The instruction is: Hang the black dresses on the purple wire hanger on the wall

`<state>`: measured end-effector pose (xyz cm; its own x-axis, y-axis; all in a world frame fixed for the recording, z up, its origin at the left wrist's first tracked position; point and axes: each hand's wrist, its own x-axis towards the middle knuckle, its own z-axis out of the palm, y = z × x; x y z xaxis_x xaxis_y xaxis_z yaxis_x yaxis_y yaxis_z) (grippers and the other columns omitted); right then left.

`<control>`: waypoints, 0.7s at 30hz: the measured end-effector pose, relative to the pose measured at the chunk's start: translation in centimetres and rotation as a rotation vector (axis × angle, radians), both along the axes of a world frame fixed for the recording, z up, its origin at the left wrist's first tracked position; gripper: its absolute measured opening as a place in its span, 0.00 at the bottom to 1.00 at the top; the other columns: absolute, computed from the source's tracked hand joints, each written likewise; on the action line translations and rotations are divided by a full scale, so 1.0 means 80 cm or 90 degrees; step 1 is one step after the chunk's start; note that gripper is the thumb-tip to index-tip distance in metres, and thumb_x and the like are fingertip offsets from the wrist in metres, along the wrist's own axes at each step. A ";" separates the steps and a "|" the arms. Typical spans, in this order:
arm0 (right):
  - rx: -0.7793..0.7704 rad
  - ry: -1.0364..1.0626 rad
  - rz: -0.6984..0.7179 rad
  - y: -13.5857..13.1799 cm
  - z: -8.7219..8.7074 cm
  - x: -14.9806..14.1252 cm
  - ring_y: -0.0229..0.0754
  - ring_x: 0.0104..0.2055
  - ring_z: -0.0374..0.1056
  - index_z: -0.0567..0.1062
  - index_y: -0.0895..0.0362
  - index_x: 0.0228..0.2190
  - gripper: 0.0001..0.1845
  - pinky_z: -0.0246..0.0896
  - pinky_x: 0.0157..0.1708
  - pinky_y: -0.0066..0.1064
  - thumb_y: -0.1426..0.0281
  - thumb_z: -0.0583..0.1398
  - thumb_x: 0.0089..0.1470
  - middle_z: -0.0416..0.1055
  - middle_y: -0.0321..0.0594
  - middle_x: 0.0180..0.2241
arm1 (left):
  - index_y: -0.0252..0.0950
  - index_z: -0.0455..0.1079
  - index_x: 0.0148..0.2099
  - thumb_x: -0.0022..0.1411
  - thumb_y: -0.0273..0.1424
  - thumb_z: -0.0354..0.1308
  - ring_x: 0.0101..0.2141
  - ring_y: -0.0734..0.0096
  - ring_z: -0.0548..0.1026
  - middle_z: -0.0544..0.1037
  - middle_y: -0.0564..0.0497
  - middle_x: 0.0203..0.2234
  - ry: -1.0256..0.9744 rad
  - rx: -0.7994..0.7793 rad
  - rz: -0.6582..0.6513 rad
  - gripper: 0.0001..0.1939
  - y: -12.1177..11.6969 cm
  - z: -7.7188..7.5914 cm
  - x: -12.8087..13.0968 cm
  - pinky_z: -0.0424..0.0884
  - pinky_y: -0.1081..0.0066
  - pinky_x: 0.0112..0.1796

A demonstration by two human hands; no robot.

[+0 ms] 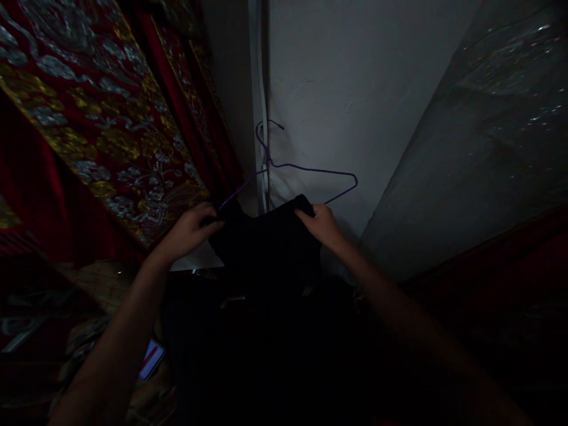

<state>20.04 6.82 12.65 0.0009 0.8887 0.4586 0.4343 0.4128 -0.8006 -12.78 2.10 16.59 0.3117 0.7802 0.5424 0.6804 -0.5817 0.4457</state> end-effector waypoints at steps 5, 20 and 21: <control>0.076 0.014 0.104 -0.025 -0.004 -0.001 0.45 0.34 0.72 0.78 0.58 0.29 0.12 0.65 0.34 0.33 0.64 0.59 0.53 0.76 0.41 0.29 | 0.39 0.68 0.57 0.60 0.28 0.55 0.39 0.63 0.76 0.80 0.47 0.41 -0.115 0.081 -0.001 0.22 0.015 0.022 0.046 0.69 0.64 0.46; 0.099 0.052 0.070 0.009 0.077 0.121 0.44 0.27 0.73 0.81 0.57 0.29 0.18 0.68 0.26 0.35 0.55 0.64 0.55 0.76 0.43 0.24 | 0.36 0.75 0.37 0.64 0.33 0.57 0.35 0.65 0.71 0.76 0.49 0.33 -0.198 0.095 0.106 0.08 0.046 0.037 0.012 0.66 0.70 0.43; 0.131 0.053 0.020 0.009 0.077 0.109 0.44 0.28 0.74 0.81 0.57 0.29 0.18 0.69 0.27 0.36 0.55 0.62 0.58 0.76 0.45 0.25 | 0.36 0.74 0.37 0.65 0.35 0.56 0.33 0.65 0.70 0.75 0.49 0.31 -0.211 0.073 0.103 0.10 0.048 0.035 0.016 0.66 0.71 0.40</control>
